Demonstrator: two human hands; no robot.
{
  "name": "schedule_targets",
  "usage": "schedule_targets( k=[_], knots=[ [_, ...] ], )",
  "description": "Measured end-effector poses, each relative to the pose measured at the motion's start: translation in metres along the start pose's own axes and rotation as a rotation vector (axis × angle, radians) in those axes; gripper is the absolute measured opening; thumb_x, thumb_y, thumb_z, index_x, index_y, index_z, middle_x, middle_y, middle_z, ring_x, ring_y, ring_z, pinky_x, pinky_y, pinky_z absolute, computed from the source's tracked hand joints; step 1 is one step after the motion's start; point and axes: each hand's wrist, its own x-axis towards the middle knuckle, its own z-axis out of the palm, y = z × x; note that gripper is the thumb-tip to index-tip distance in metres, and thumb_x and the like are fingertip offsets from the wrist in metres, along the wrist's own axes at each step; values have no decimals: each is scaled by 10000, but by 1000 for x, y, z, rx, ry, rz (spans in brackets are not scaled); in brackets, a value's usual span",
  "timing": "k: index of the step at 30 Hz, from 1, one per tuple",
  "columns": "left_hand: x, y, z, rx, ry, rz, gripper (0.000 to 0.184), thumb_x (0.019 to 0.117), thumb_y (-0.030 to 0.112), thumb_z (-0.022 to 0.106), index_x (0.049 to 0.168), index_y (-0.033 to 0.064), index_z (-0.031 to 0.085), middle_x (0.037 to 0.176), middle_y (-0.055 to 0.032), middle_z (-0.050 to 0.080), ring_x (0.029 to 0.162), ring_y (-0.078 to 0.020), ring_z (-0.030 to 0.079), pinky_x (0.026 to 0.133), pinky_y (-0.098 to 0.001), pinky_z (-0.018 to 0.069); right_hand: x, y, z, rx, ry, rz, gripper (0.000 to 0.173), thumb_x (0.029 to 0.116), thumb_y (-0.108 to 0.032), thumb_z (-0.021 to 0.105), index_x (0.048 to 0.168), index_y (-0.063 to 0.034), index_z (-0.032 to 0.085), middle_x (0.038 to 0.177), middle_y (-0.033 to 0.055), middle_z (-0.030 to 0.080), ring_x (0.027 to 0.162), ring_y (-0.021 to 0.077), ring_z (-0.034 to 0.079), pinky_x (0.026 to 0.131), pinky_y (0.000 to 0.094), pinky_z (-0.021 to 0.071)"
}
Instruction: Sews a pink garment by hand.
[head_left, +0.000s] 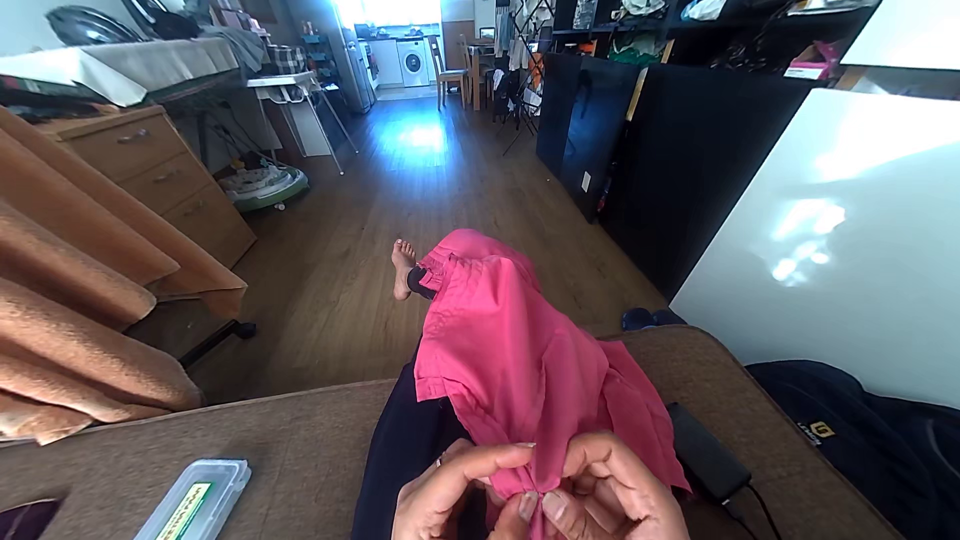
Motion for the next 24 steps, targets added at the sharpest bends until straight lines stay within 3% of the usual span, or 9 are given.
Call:
schedule_targets(
  k=[5,7,11,14,16,18,20,22,24],
  knots=[
    [0,0,-1,204,6,93,315,926,74,739,1237,105,694,1087,3,731,987,-45,680,882,-223,575,-3,-12,-3,-268,-64,-180,230,973,-54,682,1176,-9,583,1063,71,723,938,63,725,818,235,624],
    [0,0,0,256,-23,106,327,931,84,737,1252,88,677,1081,-21,727,989,-45,673,881,-218,566,1,-13,-5,-500,-58,-289,203,965,-115,719,1115,19,690,982,127,723,890,87,704,791,195,587],
    [0,-2,3,179,-67,95,367,925,35,712,1280,49,618,1124,-17,726,991,-13,676,884,-199,562,5,-8,-10,-787,48,-458,41,943,-218,751,971,-196,774,995,-11,651,1047,63,572,939,165,434],
    [0,2,4,93,-95,68,400,921,27,724,1297,62,595,1113,-2,721,948,-10,682,853,-201,575,5,-9,-11,-661,49,-514,77,964,-234,715,908,-193,746,1019,-79,671,1188,65,544,1079,231,373],
    [-1,3,5,94,-97,57,385,922,25,727,1281,42,590,1081,-16,722,911,-14,681,827,-197,574,6,-16,-12,-393,-43,-459,128,1004,-192,645,896,-125,664,1025,-40,690,1224,92,585,1130,284,422],
    [-1,1,5,55,-62,16,402,891,-24,737,1263,35,596,1021,-5,727,877,-26,688,802,-214,588,8,-26,-14,-66,-119,-313,128,1043,-172,587,949,-98,631,1007,-6,696,1139,106,666,1063,332,529],
    [-1,4,3,-72,-11,-69,471,846,-93,726,1267,74,597,956,59,725,843,-24,692,771,-230,599,10,-34,-26,121,-115,-125,113,1064,-211,547,1040,-174,652,919,-65,691,852,54,710,782,281,625],
    [0,6,0,-177,35,-122,520,832,-139,701,1282,88,574,953,72,715,837,-35,691,767,-242,605,15,-43,-54,16,-58,-59,133,1075,-296,524,1069,-250,648,841,-122,640,645,-10,618,552,189,552],
    [0,7,-6,-211,91,-150,576,815,-170,688,1308,75,518,932,68,706,807,-46,691,742,-248,609,19,-56,-96,-207,42,-118,138,1070,-341,527,1059,-300,658,821,-158,627,608,-45,559,522,139,479]
  ],
)
